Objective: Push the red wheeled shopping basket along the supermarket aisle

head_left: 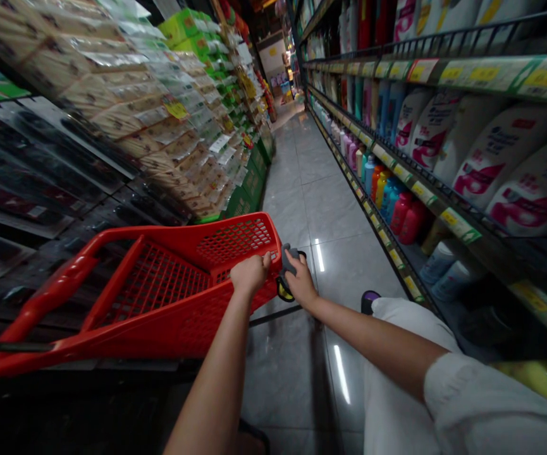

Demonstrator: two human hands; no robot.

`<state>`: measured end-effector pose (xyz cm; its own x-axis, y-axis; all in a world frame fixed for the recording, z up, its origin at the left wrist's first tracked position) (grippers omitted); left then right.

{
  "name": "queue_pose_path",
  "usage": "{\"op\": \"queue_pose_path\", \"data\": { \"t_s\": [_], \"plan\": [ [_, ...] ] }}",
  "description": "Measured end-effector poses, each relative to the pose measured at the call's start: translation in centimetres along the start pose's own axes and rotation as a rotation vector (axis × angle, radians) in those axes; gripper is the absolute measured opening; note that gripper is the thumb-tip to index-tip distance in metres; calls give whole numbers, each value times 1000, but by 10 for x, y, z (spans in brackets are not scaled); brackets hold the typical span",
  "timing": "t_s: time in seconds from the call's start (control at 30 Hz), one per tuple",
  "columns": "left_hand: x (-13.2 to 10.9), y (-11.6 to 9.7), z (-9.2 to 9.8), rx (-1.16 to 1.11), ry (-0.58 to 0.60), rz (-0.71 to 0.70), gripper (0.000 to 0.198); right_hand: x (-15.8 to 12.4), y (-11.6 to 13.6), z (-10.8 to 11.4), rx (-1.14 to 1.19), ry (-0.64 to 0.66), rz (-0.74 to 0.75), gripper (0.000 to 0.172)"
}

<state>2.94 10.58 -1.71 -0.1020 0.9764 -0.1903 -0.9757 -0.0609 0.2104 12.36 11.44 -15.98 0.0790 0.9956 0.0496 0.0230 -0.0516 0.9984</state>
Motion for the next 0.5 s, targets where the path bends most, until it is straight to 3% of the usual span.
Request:
{"op": "queue_pose_path", "data": {
  "t_s": [0.13,0.2,0.27,0.37,0.43,0.5],
  "plan": [
    [0,-4,0,-18,-14,18,70,-7,-44,-5,-105,-21,-229,66],
    [-1,-3,0,-47,-34,-37,70,-10,-58,-12,-131,12,-287,61],
    [-4,0,2,-126,-41,-199,64,-7,-55,-15,-106,-8,-251,59],
    [-12,18,5,-293,3,-461,49,4,-31,-7,-27,-91,-129,62],
    [-14,44,3,-278,27,-414,47,7,-18,-2,4,-86,-55,66],
    [-16,66,-2,-220,80,-366,47,4,-22,-1,-13,-35,-75,65]
  ]
}}
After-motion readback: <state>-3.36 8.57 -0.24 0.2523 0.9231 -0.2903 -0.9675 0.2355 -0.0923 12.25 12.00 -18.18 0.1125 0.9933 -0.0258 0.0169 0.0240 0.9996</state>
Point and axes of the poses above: each hand's wrist, its own x-axis towards the middle knuckle, its own z-axis out of the back of the hand, y = z × x, the point moved 6 cm from there along x, towards the middle knuckle, and after that the axes turned 8 degrees about -z, right-handed, at the moved point
